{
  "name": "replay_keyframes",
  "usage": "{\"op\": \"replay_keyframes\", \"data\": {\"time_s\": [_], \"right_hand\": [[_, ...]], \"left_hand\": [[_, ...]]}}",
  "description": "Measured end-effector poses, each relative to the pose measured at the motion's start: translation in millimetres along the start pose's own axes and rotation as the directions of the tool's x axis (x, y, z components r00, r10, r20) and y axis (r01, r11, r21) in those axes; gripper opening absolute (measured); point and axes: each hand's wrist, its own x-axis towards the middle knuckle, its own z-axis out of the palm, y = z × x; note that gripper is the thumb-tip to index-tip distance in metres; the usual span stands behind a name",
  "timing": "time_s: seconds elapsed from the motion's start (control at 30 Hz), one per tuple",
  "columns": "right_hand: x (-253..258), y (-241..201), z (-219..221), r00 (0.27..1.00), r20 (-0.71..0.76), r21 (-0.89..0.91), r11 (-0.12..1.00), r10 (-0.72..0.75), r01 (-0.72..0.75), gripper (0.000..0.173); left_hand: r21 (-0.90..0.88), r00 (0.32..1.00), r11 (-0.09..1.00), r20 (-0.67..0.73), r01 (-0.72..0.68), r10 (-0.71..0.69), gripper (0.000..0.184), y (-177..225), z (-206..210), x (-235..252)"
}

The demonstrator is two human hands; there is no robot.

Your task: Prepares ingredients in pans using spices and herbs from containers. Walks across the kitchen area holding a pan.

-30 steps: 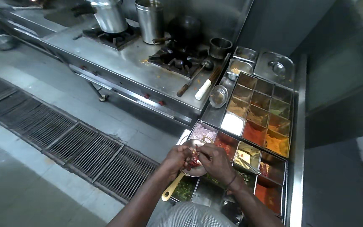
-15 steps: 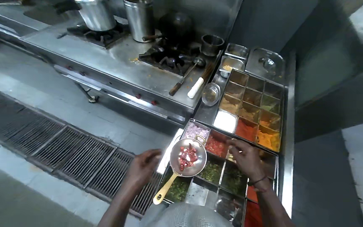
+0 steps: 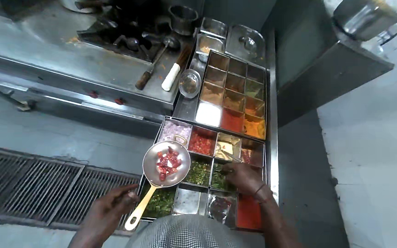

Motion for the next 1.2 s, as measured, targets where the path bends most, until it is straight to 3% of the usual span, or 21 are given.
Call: {"op": "replay_keyframes", "data": {"time_s": [0.13,0.23,0.37,0.6,0.83,0.97,1.07,1.2], "right_hand": [[24.7,-16.2,44.0,0.981,-0.013,-0.175,0.966,0.192,-0.191,0.067],[43.1,-20.2,62.2,0.967,0.052,-0.195,0.952,0.251,-0.237,0.069],[47.5,-10.8,53.7,0.988,0.084,-0.195,0.974,0.130,-0.111,0.054],[16.5,2.7,23.6,0.997,-0.058,-0.009,0.999,0.042,-0.043,0.042],[4.9,5.4,17.5,0.986,-0.145,0.106,0.992,0.081,-0.066,0.043],[-2.2,9.9,11.7,0.974,-0.182,0.301,0.951,0.132,-0.073,0.043],[-14.5,9.1,0.5,0.972,-0.207,0.460,0.888,0.113,-0.006,0.043],[-19.8,-26.5,-7.7,0.975,-0.217,0.565,0.810,-0.039,0.158,0.039]], "left_hand": [[0.077,0.996,0.995,0.059,0.057,-0.062,0.037,10.1,8.4,1.7],[0.043,0.985,0.992,0.114,0.123,-0.127,0.039,13.8,17.0,4.4],[-0.016,0.972,0.986,0.169,0.166,-0.161,0.041,20.1,24.2,5.1],[-0.029,0.963,0.980,0.195,0.197,-0.188,0.041,16.3,28.7,1.2],[-0.009,0.960,0.981,0.208,0.192,-0.186,0.040,17.3,28.4,0.6],[-0.010,0.966,0.985,0.196,0.172,-0.167,0.041,15.3,26.7,-2.2],[0.006,0.962,0.984,0.209,0.176,-0.174,0.041,18.0,28.8,-3.8],[0.004,0.956,0.987,0.247,0.162,-0.158,0.044,14.8,26.2,-3.3]]}}
